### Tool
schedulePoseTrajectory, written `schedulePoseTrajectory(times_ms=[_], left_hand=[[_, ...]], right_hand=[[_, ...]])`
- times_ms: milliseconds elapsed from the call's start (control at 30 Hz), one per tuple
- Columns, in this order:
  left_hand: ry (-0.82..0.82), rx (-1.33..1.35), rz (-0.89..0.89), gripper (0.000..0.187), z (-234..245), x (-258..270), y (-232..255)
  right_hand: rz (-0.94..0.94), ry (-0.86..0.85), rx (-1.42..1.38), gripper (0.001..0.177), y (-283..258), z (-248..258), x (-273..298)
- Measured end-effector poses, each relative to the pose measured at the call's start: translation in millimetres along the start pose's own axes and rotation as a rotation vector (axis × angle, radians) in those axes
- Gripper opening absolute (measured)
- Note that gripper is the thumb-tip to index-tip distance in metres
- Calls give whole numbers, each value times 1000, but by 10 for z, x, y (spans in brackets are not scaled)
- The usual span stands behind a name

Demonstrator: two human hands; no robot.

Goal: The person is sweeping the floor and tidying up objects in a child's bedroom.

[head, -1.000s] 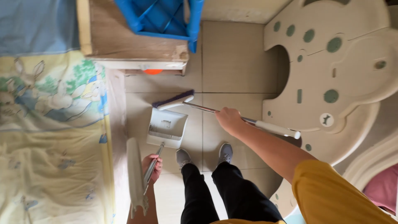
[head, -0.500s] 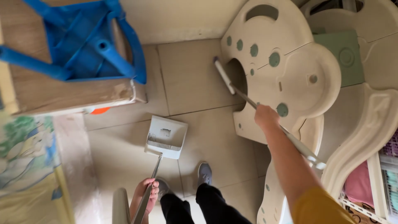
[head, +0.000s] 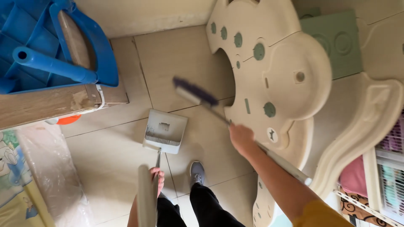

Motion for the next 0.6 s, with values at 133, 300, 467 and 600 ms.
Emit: schedulePoseTrajectory(times_ms=[133,300,467,600], left_hand=[[-124,136,29,21,-6,-33,-58],[-117,136,-52,19,545,522,-178],[161,-8,-117,16,1144,1299,-352],[64,79,-102,17,2161,924,-714]], right_hand=[[-145,-326,-132,36,146,482,679],[-223,-280,-19,39,268,913,698],[-308,-138,-62,27,223,207,491],[-305,-182,-33,20,-741,-526,962]])
Point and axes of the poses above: each hand's wrist, its own x-axis away from the middle knuckle, its own z-axis out of the back of the hand, y = z × x, the point moved 10 cm from there along -x, towards the middle knuckle, and after that the axes turned 7 degrees about -x, right-handed, at the moved point
